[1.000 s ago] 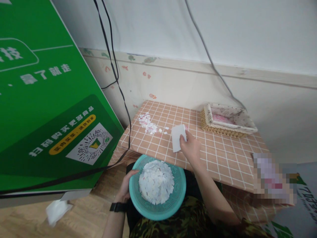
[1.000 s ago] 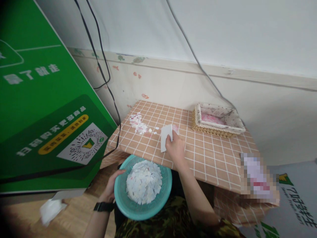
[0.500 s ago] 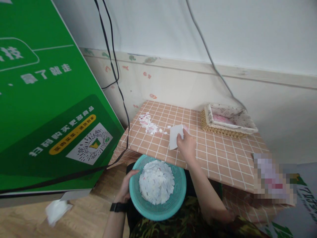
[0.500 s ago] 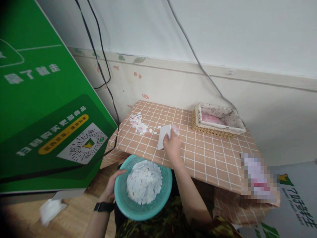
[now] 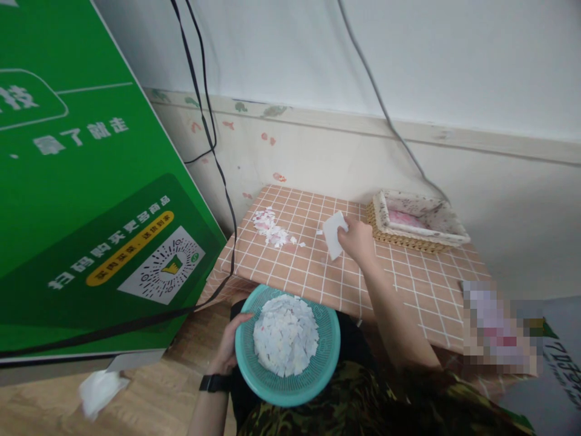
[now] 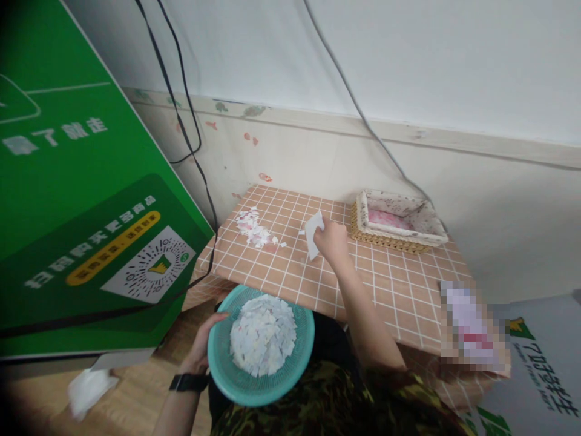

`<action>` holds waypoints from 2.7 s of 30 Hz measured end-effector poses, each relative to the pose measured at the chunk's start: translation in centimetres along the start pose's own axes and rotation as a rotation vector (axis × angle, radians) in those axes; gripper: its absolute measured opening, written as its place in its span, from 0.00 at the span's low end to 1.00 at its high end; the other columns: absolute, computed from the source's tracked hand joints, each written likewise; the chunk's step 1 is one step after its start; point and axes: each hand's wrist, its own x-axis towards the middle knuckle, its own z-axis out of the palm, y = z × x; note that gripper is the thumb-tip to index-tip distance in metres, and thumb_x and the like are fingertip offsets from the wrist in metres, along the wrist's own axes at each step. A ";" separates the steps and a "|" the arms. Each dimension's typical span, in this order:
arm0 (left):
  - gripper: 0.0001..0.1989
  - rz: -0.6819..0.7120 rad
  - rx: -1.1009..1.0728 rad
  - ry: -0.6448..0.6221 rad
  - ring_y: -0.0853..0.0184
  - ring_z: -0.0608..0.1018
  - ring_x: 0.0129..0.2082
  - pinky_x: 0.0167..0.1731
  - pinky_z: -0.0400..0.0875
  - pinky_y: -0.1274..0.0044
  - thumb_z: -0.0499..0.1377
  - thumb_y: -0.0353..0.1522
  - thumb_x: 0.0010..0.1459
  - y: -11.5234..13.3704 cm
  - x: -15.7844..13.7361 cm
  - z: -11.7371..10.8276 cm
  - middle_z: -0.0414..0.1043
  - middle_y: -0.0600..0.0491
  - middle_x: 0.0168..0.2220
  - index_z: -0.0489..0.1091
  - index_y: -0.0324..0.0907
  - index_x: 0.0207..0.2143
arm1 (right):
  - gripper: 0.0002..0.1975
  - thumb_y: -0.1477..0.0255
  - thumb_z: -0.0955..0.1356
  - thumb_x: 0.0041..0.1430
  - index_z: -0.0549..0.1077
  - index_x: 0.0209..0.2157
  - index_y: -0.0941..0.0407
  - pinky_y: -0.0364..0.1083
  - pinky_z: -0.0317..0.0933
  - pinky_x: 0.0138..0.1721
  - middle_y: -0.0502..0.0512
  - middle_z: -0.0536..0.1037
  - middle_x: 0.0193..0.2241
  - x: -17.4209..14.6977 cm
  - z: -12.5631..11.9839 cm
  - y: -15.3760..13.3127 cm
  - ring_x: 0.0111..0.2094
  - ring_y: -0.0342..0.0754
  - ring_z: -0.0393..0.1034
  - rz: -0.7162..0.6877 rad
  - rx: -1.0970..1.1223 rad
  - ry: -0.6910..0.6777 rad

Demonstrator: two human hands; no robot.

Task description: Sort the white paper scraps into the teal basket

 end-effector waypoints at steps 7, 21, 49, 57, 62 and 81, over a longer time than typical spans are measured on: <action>0.06 -0.020 0.010 -0.006 0.63 0.77 0.19 0.24 0.73 0.73 0.59 0.27 0.50 0.4 -0.6 0.5 0.78 0.48 0.20 0.75 0.35 0.27 | 0.14 0.72 0.61 0.53 0.77 0.36 0.57 0.44 0.56 0.32 0.59 0.79 0.28 -0.2 -1.7 -0.4 0.30 0.51 0.72 -0.170 -0.023 -0.148; 0.06 -0.026 -0.003 -0.028 0.60 0.79 0.21 0.26 0.74 0.71 0.59 0.27 0.50 0.4 -0.6 0.5 0.80 0.46 0.23 0.75 0.34 0.30 | 0.15 0.74 0.61 0.54 0.77 0.37 0.59 0.44 0.57 0.31 0.60 0.79 0.29 -0.7 -2.1 -1.9 0.31 0.51 0.72 -0.178 -0.031 -0.218; 0.07 -0.034 -0.022 -0.043 0.61 0.79 0.23 0.28 0.74 0.72 0.59 0.28 0.51 0.3 -0.5 0.5 0.80 0.46 0.24 0.76 0.34 0.29 | 0.15 0.77 0.66 0.54 0.78 0.40 0.46 0.43 0.55 0.31 0.49 0.81 0.33 6.4 -1.2 -2.9 0.34 0.46 0.73 -0.683 0.068 -0.397; 0.07 -0.023 -0.015 -0.041 0.62 0.79 0.23 0.28 0.73 0.73 0.60 0.29 0.50 0.4 -0.5 0.5 0.79 0.46 0.23 0.76 0.33 0.29 | 0.14 0.75 0.67 0.53 0.79 0.39 0.47 0.43 0.56 0.32 0.50 0.81 0.32 6.4 -1.9 -2.0 0.34 0.47 0.73 -0.658 0.038 -0.439; 0.07 -0.015 -0.008 -0.052 0.62 0.79 0.23 0.29 0.73 0.72 0.60 0.29 0.51 0.4 -0.5 0.5 0.79 0.47 0.23 0.76 0.33 0.31 | 0.16 0.77 0.65 0.55 0.78 0.41 0.46 0.42 0.55 0.32 0.49 0.81 0.33 5.4 -1.5 -2.7 0.34 0.46 0.73 -0.718 0.088 -0.407; 0.11 -0.036 -0.039 -0.078 0.58 0.81 0.30 0.36 0.74 0.69 0.58 0.29 0.51 0.2 -0.3 0.2 0.81 0.42 0.31 0.75 0.31 0.36 | 0.13 0.75 0.65 0.56 0.79 0.38 0.48 0.41 0.55 0.29 0.50 0.81 0.30 4.2 -2.4 -0.6 0.31 0.45 0.73 -0.778 0.045 -0.388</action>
